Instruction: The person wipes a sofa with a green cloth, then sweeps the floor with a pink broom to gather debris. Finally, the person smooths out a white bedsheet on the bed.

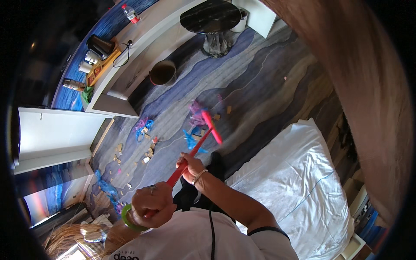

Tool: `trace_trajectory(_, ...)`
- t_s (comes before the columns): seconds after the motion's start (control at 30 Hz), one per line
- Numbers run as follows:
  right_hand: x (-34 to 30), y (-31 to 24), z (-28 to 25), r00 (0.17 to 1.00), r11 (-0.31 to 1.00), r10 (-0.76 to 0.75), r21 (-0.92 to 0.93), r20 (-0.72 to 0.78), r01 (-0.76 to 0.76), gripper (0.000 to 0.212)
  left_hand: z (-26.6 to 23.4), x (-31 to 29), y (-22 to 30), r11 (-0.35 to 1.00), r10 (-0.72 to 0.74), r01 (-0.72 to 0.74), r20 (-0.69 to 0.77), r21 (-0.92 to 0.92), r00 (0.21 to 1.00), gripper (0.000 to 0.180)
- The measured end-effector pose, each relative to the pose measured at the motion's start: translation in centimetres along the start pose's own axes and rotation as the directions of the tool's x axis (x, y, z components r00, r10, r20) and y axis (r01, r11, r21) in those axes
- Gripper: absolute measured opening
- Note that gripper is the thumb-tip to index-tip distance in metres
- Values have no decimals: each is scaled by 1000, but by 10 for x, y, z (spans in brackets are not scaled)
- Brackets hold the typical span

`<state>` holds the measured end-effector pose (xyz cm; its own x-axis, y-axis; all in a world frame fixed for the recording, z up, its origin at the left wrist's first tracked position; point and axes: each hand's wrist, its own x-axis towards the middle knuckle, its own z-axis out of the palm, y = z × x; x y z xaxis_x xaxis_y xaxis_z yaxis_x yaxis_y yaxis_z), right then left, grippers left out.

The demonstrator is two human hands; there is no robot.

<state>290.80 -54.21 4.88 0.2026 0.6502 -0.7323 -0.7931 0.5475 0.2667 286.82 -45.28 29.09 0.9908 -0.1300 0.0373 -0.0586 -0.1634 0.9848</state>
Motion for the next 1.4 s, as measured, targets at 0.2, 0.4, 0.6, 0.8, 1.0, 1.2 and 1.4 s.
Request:
trace_trajectory(0.2,54,-120,-21,944,895,-321,-353,-80,274,12,48,30,-106,994,71,-86,-201,-68,977,31)
trace_trajectory(0.4,115,-76,-34,949,874,-230,-474,-215,105,12,39,-7,-149,996,-1,-42,-497,-76,868,30)
trace_trajectory(0.6,68,56,4,977,845,112,-500,-183,-191,13,3,-65,-39,978,-75,166,-525,128,848,30)
trace_trajectory(0.8,58,39,-31,967,803,116,-552,-229,-227,11,7,-98,-39,997,-26,58,-514,45,857,35)
trace_trajectory(1.0,99,58,-80,941,801,109,-532,-322,-275,16,9,-127,-81,985,-158,173,-533,-22,831,32)
trace_trajectory(1.2,73,130,-24,842,723,494,-434,-218,-537,14,-17,-142,-17,958,-35,171,-500,229,865,31)
trace_trajectory(1.4,67,48,39,963,794,266,-558,-39,-242,12,-28,-77,-22,976,173,-86,-472,200,864,34)
